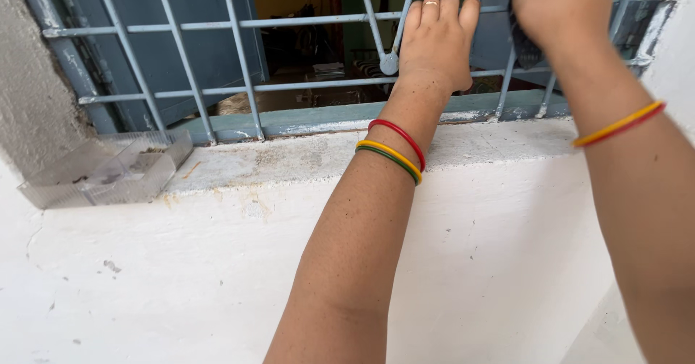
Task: The person wipes a window sill and the bars of a window gate with a black cloth.
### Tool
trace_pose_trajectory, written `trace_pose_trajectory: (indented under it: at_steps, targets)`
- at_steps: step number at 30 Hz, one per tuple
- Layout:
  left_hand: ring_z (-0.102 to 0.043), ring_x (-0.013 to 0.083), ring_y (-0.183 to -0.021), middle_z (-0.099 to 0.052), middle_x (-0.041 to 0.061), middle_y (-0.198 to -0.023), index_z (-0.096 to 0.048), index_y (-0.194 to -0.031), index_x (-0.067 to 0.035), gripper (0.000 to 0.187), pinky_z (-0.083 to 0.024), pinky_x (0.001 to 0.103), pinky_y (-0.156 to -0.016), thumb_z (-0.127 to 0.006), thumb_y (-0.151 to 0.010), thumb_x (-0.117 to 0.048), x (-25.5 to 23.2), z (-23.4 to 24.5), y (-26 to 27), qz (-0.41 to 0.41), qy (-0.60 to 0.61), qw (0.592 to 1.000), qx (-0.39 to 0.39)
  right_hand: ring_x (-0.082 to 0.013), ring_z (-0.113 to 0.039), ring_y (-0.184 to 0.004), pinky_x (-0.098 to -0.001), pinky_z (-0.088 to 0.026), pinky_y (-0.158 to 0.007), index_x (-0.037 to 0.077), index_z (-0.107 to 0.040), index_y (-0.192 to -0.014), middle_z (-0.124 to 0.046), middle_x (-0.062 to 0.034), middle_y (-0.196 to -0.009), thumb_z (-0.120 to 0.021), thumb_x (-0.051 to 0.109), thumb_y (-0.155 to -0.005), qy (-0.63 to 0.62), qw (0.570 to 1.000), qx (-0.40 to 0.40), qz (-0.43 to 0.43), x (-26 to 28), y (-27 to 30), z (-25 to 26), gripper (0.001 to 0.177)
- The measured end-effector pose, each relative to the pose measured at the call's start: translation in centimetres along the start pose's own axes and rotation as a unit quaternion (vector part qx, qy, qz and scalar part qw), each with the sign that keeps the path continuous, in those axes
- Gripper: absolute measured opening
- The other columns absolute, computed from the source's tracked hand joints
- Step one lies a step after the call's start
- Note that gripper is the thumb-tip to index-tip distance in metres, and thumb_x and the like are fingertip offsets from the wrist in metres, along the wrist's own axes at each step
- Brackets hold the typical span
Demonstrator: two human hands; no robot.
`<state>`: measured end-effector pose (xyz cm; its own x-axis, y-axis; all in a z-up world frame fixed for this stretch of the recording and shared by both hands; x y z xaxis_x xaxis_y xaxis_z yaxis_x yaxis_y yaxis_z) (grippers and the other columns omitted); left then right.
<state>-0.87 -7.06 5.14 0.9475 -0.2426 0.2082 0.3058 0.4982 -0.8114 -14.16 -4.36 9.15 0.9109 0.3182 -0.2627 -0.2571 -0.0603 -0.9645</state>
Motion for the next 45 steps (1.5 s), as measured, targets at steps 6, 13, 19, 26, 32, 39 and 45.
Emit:
trace_pose_trajectory:
  at_steps: [6, 13, 19, 26, 32, 39, 45]
  targets:
    - [-0.037, 0.0324, -0.137, -0.046, 0.011, -0.134, -0.034, -0.145, -0.015, 0.09, -0.022, 0.042, -0.117, -0.08, -0.069, -0.027, 0.1, 0.4, 0.3, -0.01, 0.014, 1.0, -0.001, -0.039, -0.06, -0.12, -0.047, -0.054, -0.097, 0.018, -0.075, -0.106, -0.057, -0.0175, -0.128, -0.081, 0.01, -0.069, -0.032, 0.979, 0.202, 0.0, 3.3, 7.1, 1.9, 0.038]
    - [-0.039, 0.0323, -0.137, -0.047, 0.011, -0.133, -0.036, -0.144, -0.014, 0.08, -0.022, 0.043, -0.118, -0.075, -0.074, -0.021, 0.3, 0.1, 0.1, -0.007, -0.006, 1.0, -0.011, -0.0368, -0.065, -0.111, -0.0442, -0.053, -0.095, 0.014, -0.067, -0.115, -0.066, -0.0188, -0.122, -0.07, 0.021, -0.093, -0.002, 0.966, 0.219, -0.141, -2.5, -1.2, 0.4, 0.023]
    - [-0.041, 0.0327, -0.135, -0.049, 0.012, -0.131, -0.039, -0.142, -0.013, 0.077, -0.023, 0.043, -0.118, -0.075, -0.074, -0.021, 0.4, 0.7, 0.2, -0.004, 0.02, 0.999, -0.036, -0.0426, -0.055, -0.121, -0.0468, -0.056, -0.091, 0.015, -0.074, -0.1, -0.06, -0.0181, -0.128, -0.079, 0.009, -0.075, 0.037, 0.999, 0.005, 0.022, 4.1, 0.3, 1.5, 0.026]
    - [-0.043, 0.0317, -0.136, -0.05, 0.012, -0.132, -0.042, -0.141, -0.013, 0.07, -0.026, 0.042, -0.12, -0.074, -0.079, -0.022, 0.2, 0.6, 0.8, 0.001, 0.036, 0.999, -0.035, -0.0372, -0.057, -0.119, -0.0448, -0.055, -0.091, 0.02, -0.076, -0.102, -0.061, -0.0116, -0.13, -0.084, 0.01, -0.066, -0.002, 0.974, 0.217, 0.058, 7.3, 7.2, 1.7, 0.039]
    - [-0.042, 0.0306, -0.135, -0.05, 0.01, -0.13, -0.039, -0.142, -0.014, 0.076, -0.024, 0.042, -0.119, -0.074, -0.074, -0.02, 0.2, 0.4, 0.4, -0.003, 0.017, 1.0, -0.026, -0.0363, -0.068, -0.097, -0.0452, -0.057, -0.084, 0.008, -0.072, -0.103, -0.07, -0.0223, -0.102, -0.075, 0.013, -0.08, 0.052, 0.977, 0.178, -0.104, -2.0, -2.7, 0.7, 0.024]
    - [-0.041, 0.0305, -0.134, -0.048, 0.009, -0.131, -0.038, -0.143, -0.015, 0.079, -0.022, 0.042, -0.119, -0.076, -0.073, -0.02, 0.3, 0.9, 0.5, 0.005, 0.017, 1.0, -0.011, -0.039, -0.065, -0.112, -0.0432, -0.056, -0.095, 0.006, -0.072, -0.109, -0.067, -0.0221, -0.114, -0.073, 0.004, -0.07, -0.059, 0.998, 0.008, -0.005, 0.7, -1.1, 1.0, 0.039]
    - [-0.041, 0.0321, -0.135, -0.049, 0.011, -0.13, -0.042, -0.138, -0.014, 0.072, -0.023, 0.043, -0.12, -0.075, -0.075, -0.021, 0.2, 0.9, 0.6, 0.006, 0.013, 1.0, -0.02, -0.0359, -0.065, -0.113, -0.0437, -0.056, -0.096, 0.019, -0.078, -0.104, -0.058, -0.0155, -0.13, -0.086, 0.016, -0.068, -0.037, 0.983, 0.178, 0.01, 2.8, 6.0, 2.1, 0.037]
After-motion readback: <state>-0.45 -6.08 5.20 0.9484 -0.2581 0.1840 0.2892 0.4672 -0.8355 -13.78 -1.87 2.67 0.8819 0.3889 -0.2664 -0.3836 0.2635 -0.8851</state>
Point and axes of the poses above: each hand's wrist, its own y-axis away from the middle knuckle, its own z-axis out of the back of the hand, x = y × z, the point moved 10 cm from there along -y, towards the middle knuckle
